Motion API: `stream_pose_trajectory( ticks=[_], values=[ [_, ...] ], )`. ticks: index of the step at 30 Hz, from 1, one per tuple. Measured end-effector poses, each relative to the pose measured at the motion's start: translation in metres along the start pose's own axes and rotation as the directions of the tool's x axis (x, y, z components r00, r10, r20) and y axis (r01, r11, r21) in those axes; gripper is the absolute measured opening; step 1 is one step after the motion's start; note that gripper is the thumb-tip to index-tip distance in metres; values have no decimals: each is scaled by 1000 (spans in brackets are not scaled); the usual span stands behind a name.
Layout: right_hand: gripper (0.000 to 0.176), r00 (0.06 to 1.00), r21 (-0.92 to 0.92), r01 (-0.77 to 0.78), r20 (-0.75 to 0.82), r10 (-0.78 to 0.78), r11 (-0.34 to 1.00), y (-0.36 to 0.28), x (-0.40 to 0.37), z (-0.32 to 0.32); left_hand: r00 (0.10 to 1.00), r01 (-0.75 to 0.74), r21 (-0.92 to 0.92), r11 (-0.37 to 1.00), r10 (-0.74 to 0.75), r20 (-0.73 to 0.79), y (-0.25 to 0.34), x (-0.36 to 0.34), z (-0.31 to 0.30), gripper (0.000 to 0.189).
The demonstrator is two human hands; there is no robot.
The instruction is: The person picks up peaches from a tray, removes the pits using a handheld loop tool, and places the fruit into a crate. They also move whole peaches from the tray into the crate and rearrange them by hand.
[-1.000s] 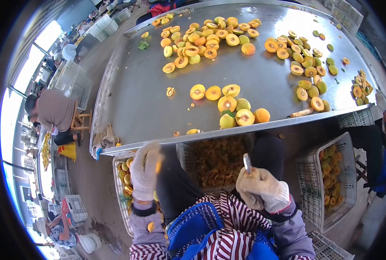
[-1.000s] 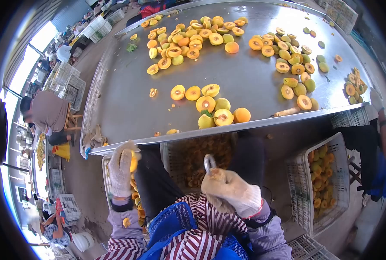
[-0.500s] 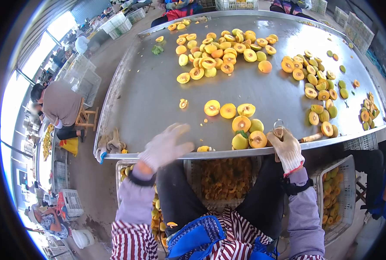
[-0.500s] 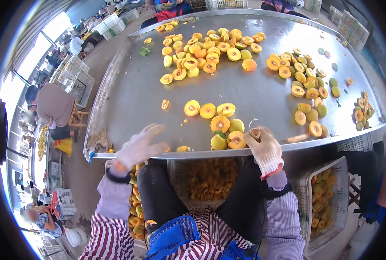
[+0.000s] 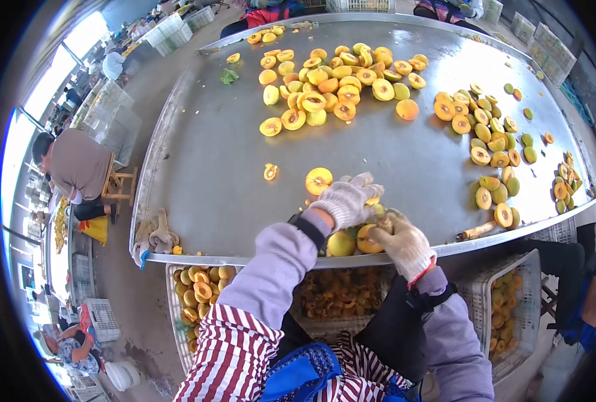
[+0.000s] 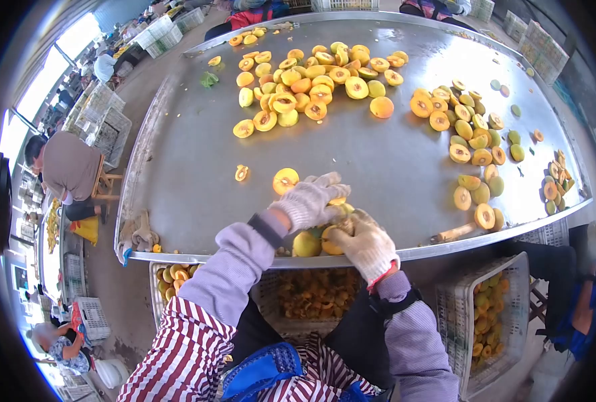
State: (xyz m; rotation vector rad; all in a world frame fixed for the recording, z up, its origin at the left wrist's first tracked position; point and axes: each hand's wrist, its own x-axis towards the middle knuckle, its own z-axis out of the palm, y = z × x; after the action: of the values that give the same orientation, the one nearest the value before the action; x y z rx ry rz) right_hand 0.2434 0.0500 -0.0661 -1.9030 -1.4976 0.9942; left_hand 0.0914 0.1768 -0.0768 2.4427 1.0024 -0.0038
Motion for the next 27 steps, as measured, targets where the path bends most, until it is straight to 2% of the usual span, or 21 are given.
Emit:
stream_pose_trajectory(
  ticks=[1,3,5,6,7,8,10,11,12,13,14,15,16,17,19,21,22,23,25,26,27],
  values=[
    [53,996,-49,88,0,-88,995,-1,0,9,1000,26,2,1000,-26,-7,-5,-13,-6,54],
    [55,992,-88,108,82,-101,990,-11,-3,20,995,93,-5,996,-94,-30,-23,-37,-6,54],
    [56,967,-42,91,243,-78,995,-28,-3,29,991,47,-52,998,-54,-125,-60,-58,0,52],
    [51,967,9,51,249,-52,999,-38,-5,29,984,97,-167,981,-119,-129,-60,-72,-12,53],
    [44,931,188,-167,353,92,968,-55,-11,22,957,136,-250,958,-193,-218,-61,-86,-16,51],
    [40,957,439,-195,280,73,877,-49,-14,32,932,136,-203,970,-195,-306,-56,-102,-23,50],
    [38,975,552,-213,167,144,806,-42,-21,39,878,62,-281,958,-187,-441,-35,-139,-40,47],
    [34,987,613,-161,111,117,773,-54,-36,32,847,-25,-255,967,-115,-519,-29,-156,-36,44],
    [29,987,598,-161,119,112,785,-62,-47,23,803,-289,-323,901,44,-595,-31,-164,-18,42],
    [35,994,616,-109,77,77,780,-65,-57,22,837,-231,-240,943,67,-543,-7,-181,-29,45],
    [37,998,699,30,17,-58,714,-42,-58,33,956,-50,-326,944,-50,-290,20,-203,-47,50],
    [34,988,733,-66,143,-59,677,-53,-72,26,922,-136,-352,926,-12,-387,28,-216,-31,57],
    [26,977,706,-186,205,54,684,-71,-94,25,895,-184,-357,916,6,-446,42,-229,-31,63],
    [20,951,668,-303,261,167,680,-84,-111,30,918,-123,-359,925,-31,-394,53,-239,-30,65],
    [30,981,670,-171,185,61,722,-88,-129,48,887,-146,-284,948,-2,-461,62,-248,-12,66],
    [38,990,680,-66,137,-38,730,-79,-142,59,895,-222,-289,931,76,-440,66,-250,4,69],
    [37,984,696,-82,171,-53,714,-68,-145,59,910,-230,-443,866,30,-413,75,-263,-6,69],
    [36,976,709,-101,205,-67,698,-66,-149,57,854,-333,-562,757,-10,-520,78,-266,3,75],
    [36,988,677,-110,157,4,728,-85,-159,54,822,-217,-735,643,-286,-493,89,-268,18,74],
    [38,981,696,-103,188,-42,710,-87,-163,52,880,-176,-855,488,-311,-358,94,-276,19,71],
    [41,979,664,-180,196,64,726,-88,-163,52,871,-287,-878,383,-276,-405,92,-268,43,64]
  ],
)
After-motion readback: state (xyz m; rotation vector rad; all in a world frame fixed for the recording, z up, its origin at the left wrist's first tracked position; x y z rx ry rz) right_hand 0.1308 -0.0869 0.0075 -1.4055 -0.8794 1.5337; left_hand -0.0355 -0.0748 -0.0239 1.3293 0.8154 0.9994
